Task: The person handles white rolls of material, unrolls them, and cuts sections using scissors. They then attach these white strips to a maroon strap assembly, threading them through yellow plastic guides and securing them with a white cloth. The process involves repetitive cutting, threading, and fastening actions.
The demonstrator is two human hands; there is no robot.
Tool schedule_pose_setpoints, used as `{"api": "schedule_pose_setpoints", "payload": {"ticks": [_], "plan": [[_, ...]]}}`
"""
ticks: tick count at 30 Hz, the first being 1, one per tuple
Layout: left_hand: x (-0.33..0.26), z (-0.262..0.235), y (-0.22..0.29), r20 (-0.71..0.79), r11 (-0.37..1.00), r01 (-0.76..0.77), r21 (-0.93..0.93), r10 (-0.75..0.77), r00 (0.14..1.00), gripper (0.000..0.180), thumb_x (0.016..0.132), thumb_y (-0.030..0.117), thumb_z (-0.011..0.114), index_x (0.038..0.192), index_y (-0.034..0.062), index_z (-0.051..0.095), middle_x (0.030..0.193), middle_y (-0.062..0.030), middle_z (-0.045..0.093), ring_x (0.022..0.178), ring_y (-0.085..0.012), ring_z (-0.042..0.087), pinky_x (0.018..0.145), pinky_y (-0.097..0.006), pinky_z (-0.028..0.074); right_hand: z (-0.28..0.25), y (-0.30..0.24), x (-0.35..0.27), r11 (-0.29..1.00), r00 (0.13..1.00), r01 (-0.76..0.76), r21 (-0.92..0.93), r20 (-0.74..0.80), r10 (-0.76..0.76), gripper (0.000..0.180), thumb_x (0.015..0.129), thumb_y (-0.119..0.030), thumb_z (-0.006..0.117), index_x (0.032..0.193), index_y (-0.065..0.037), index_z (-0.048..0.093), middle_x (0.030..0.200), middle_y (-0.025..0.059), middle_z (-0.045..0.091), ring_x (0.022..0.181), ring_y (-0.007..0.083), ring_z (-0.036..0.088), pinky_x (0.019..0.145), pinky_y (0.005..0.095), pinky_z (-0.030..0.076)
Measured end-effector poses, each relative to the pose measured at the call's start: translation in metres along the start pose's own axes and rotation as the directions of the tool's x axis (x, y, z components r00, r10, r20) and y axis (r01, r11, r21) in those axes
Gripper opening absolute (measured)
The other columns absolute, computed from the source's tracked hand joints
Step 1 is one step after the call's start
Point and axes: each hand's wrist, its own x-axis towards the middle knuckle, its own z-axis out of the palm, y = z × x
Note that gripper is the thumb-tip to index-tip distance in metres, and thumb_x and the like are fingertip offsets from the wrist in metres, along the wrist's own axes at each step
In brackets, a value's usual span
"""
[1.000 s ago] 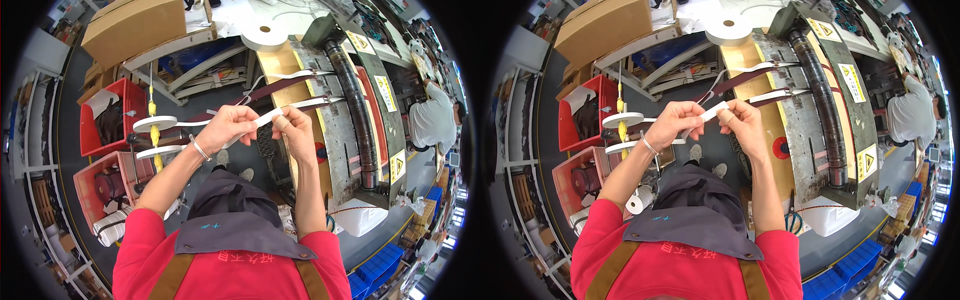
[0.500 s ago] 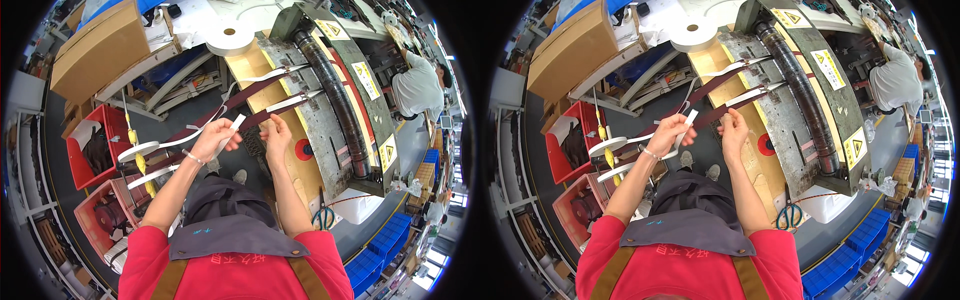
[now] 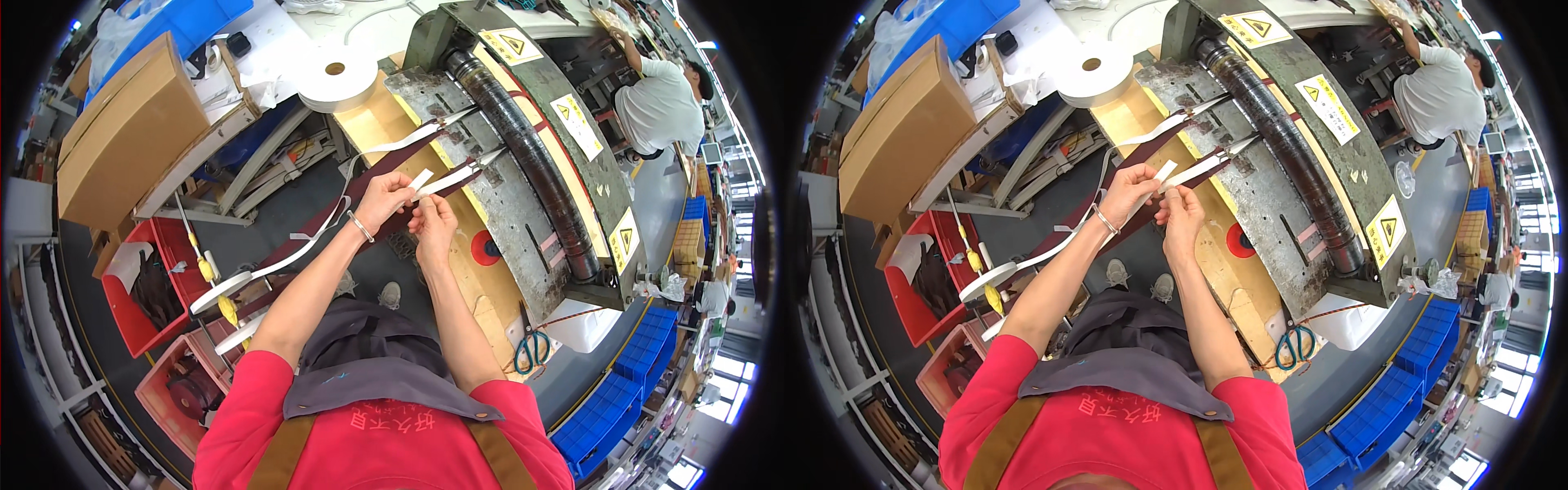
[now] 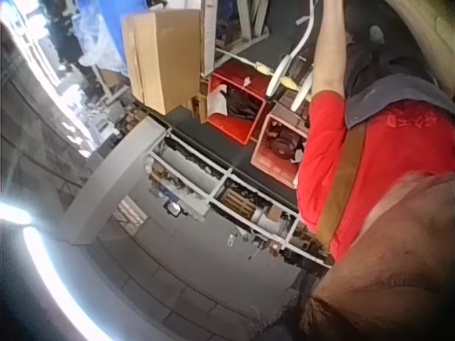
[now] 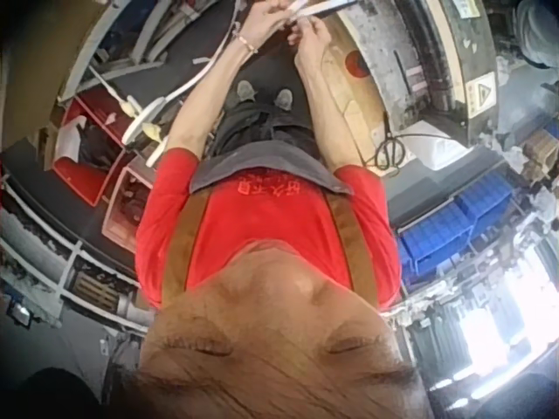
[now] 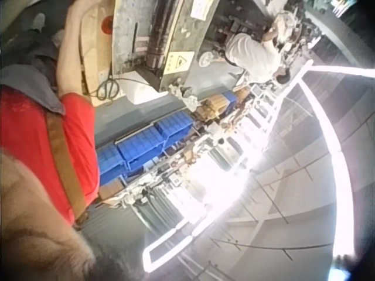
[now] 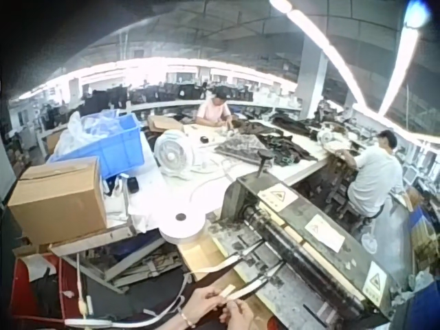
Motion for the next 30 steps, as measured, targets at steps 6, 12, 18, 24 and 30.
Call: {"api": "schedule_pose_setpoints", "payload": {"ticks": [6, 12, 18, 24, 30], "plan": [[-0.02, -0.001, 0.012, -0.045, 0.996, 0.019, -0.083, -0.022, 0.999, 0.007, 0.08, 0.009, 0.056, 0.082, 0.0025, 0.056, 0.066, -0.0036, 0.059, 0.049, -0.0051, 0.051, 0.043, -0.016, 0.038, 0.0, -0.005, 0.001, 0.999, 1.0, 0.029, 0.039, -0.004, -0.029, 0.007, 0.081, -0.009, 0.055, 0.079, -0.003, 0.054, 0.063, 0.0013, 0.054, 0.045, 0.0063, 0.049, 0.04, 0.0181, 0.038], [-0.031, -0.009, 0.017, 0.062, 0.988, 0.152, -0.031, -0.15, 0.987, 0.008, 0.079, 0.008, 0.053, 0.083, 0.0019, 0.056, 0.06, -0.0039, 0.058, 0.043, -0.0036, 0.047, 0.036, -0.015, 0.031, 0.003, -0.021, -0.008, 0.983, 0.995, 0.091, 0.156, 0.018, -0.095, 0.008, 0.08, -0.008, 0.057, 0.076, -0.002, 0.055, 0.057, 0.0019, 0.053, 0.047, 0.0065, 0.049, 0.043, 0.0177, 0.039], [-0.036, -0.004, 0.021, 0.091, 0.985, 0.173, 0.004, -0.173, 0.981, 0.013, 0.077, 0.007, 0.051, 0.087, 0.0007, 0.057, 0.06, -0.0041, 0.058, 0.042, -0.0037, 0.046, 0.036, -0.015, 0.03, 0.0, -0.02, -0.009, 0.977, 0.991, 0.13, 0.167, -0.008, -0.13, 0.007, 0.08, -0.007, 0.057, 0.076, -0.002, 0.054, 0.058, 0.0022, 0.053, 0.046, 0.0067, 0.046, 0.043, 0.0187, 0.037], [-0.04, -0.001, 0.02, 0.099, 0.983, 0.182, -0.03, -0.178, 0.979, 0.014, 0.078, 0.007, 0.051, 0.088, 0.0006, 0.058, 0.06, -0.0042, 0.058, 0.042, -0.004, 0.047, 0.035, -0.015, 0.031, 0.004, -0.022, -0.013, 0.975, 0.995, 0.102, 0.198, -0.029, -0.098, 0.008, 0.08, -0.008, 0.057, 0.077, -0.002, 0.054, 0.056, 0.001, 0.051, 0.045, 0.0068, 0.045, 0.041, 0.0184, 0.035], [-0.043, 0.002, 0.019, 0.089, 0.982, 0.172, -0.075, -0.165, 0.982, 0.014, 0.078, 0.007, 0.053, 0.089, 0.0009, 0.057, 0.061, -0.0043, 0.059, 0.042, -0.004, 0.047, 0.036, -0.015, 0.031, 0.004, -0.02, -0.013, 0.973, 0.998, 0.063, 0.22, -0.04, -0.056, 0.008, 0.08, -0.009, 0.057, 0.077, -0.003, 0.054, 0.057, 0.0005, 0.051, 0.044, 0.0059, 0.044, 0.041, 0.0184, 0.035]]}}
